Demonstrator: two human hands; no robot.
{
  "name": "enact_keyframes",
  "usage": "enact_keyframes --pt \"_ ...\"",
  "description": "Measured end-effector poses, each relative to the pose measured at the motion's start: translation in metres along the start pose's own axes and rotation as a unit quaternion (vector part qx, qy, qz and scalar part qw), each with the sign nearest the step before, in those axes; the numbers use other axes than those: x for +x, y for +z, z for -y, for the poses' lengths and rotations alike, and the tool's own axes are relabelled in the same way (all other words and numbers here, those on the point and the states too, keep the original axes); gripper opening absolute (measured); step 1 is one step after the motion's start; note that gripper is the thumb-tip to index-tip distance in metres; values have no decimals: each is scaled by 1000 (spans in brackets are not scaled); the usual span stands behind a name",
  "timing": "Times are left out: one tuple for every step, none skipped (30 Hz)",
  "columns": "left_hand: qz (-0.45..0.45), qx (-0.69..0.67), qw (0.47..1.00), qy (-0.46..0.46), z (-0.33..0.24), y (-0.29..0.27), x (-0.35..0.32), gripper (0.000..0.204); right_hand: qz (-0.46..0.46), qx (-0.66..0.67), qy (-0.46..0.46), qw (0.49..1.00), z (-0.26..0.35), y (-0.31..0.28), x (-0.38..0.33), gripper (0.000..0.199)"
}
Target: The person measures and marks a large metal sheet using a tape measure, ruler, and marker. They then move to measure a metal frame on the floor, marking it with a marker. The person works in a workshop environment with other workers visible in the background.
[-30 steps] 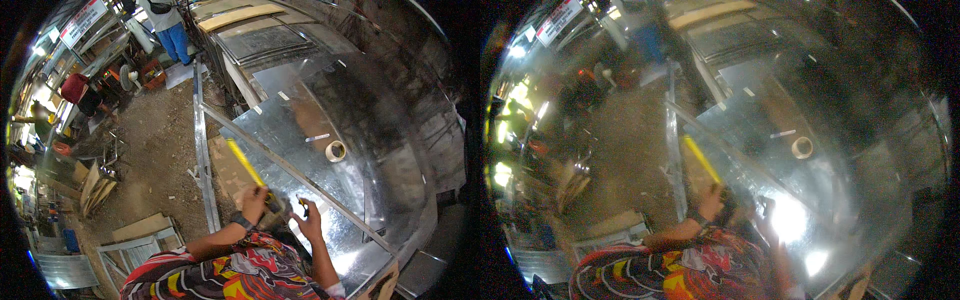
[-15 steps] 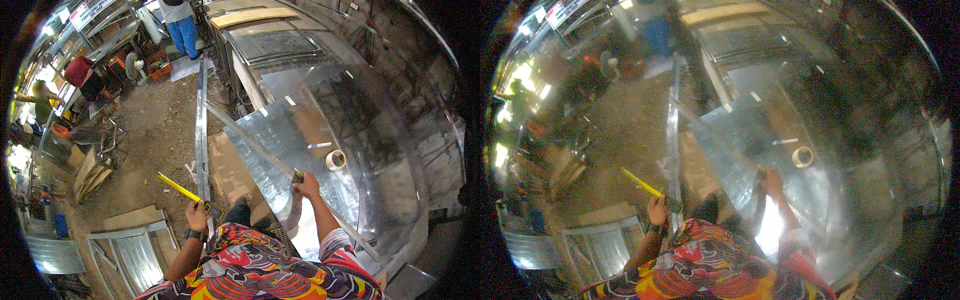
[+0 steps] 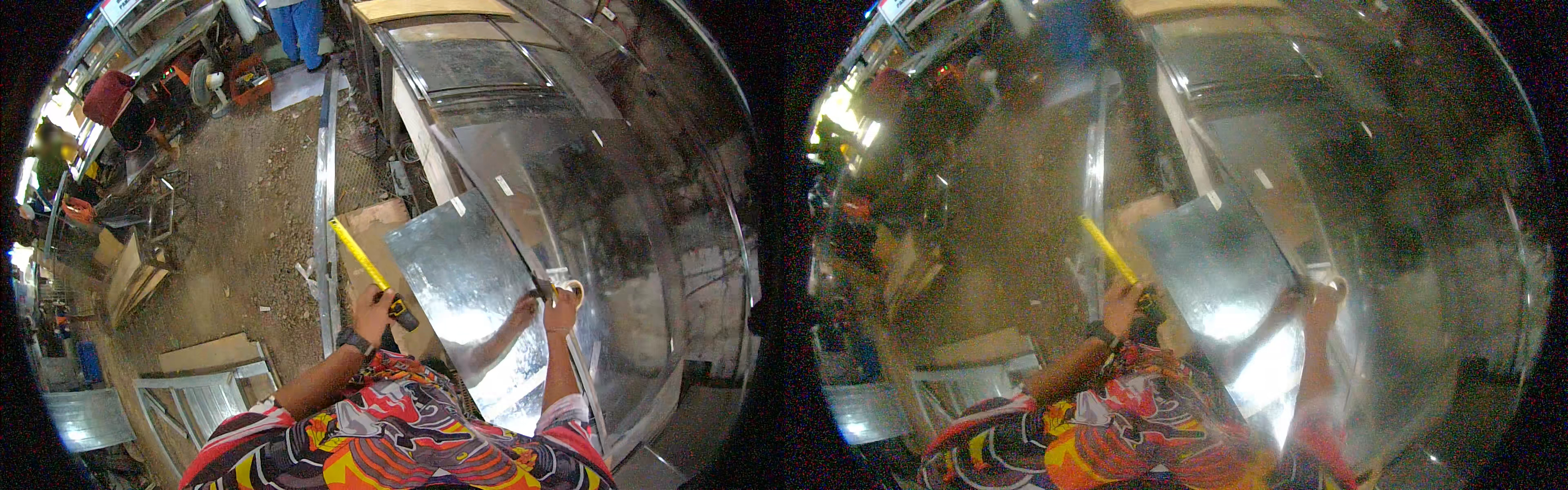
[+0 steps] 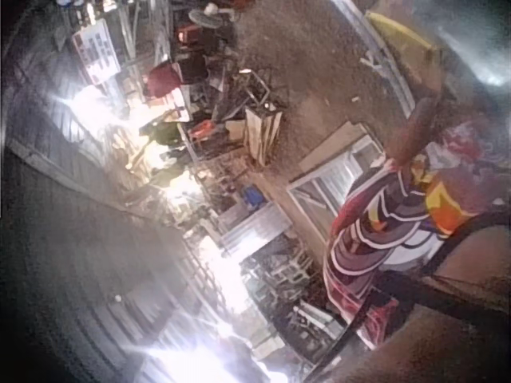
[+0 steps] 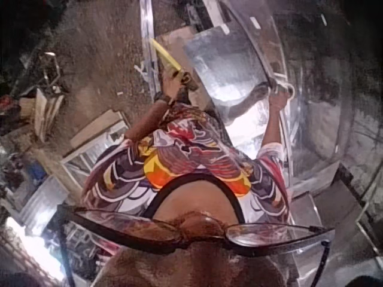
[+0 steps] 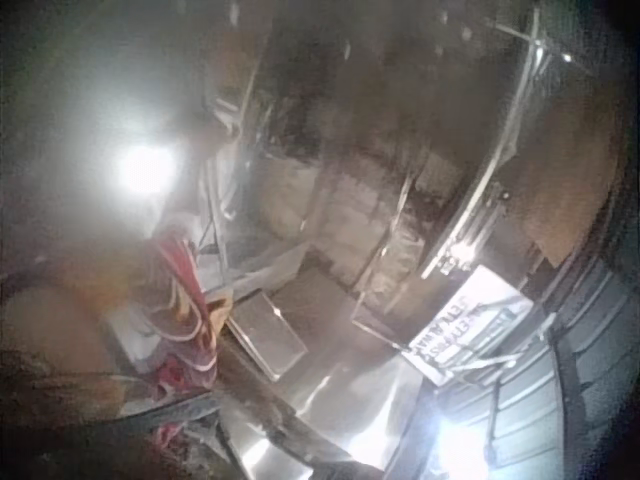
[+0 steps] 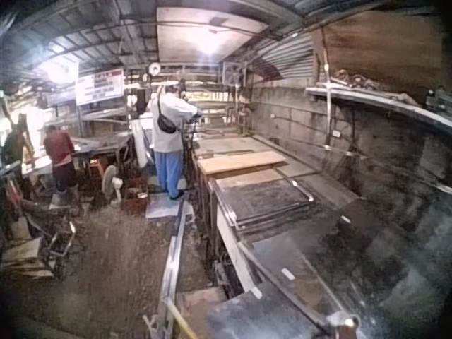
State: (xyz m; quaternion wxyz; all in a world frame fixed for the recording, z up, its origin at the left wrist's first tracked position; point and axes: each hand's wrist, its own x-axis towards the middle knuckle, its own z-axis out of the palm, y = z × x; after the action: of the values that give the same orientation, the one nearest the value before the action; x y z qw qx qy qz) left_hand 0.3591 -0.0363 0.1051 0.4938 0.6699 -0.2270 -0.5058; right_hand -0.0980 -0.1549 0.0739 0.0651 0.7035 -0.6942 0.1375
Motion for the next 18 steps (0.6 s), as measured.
enact_keyframes --pt "10 -6 1000 -14 -3 6 14 20 -39 -30 15 999 5 5 5 43" --pt "18 -9 999 -31 -4 14 23 20 -1 56 26 998 25 4 7 44" --pt "27 -13 998 -47 -4 21 31 21 36 142 39 988 51 8 3 45" --pt "15 -11 999 -35 -5 26 34 21 73 226 51 970 86 8 -2 46" --pt "10 -10 1000 -22 -8 34 35 21 203 355 124 904 117 8 -9 50" --pt "6 -53 997 -60 -14 42 37 21 246 413 129 867 160 4 -17 53" --pt "2 -96 990 -99 -20 51 40 21 287 467 136 825 207 -7 -26 55" --pt "25 -92 987 -128 -21 55 43 26 325 519 141 778 241 -13 -31 58" --pt "45 -85 983 -155 -21 57 46 34 274 495 109 817 259 -6 -35 58" --pt "66 -78 978 -182 -19 57 50 43 222 468 76 852 274 1 -37 58" --pt "68 8 996 -51 5 50 58 42 325 509 228 764 300 -36 -12 52" --pt "55 103 990 79 26 48 64 42 324 498 199 779 297 -33 -5 51" --pt "11 183 963 196 36 46 70 34 323 488 170 793 290 -27 2 51" --pt "2 151 977 153 31 45 75 34 321 480 144 804 280 -16 7 51" --pt "0 61 998 29 16 45 83 34 292 443 91 842 262 5 11 50" --pt "-34 -21 996 -76 6 43 90 34 334 422 70 840 254 8 29 50" --pt "-72 -72 985 -140 -2 40 96 34 363 490 115 784 260 -6 49 50" --pt "-112 -52 986 -109 -4 37 102 36 388 498 110 767 262 -13 71 50"
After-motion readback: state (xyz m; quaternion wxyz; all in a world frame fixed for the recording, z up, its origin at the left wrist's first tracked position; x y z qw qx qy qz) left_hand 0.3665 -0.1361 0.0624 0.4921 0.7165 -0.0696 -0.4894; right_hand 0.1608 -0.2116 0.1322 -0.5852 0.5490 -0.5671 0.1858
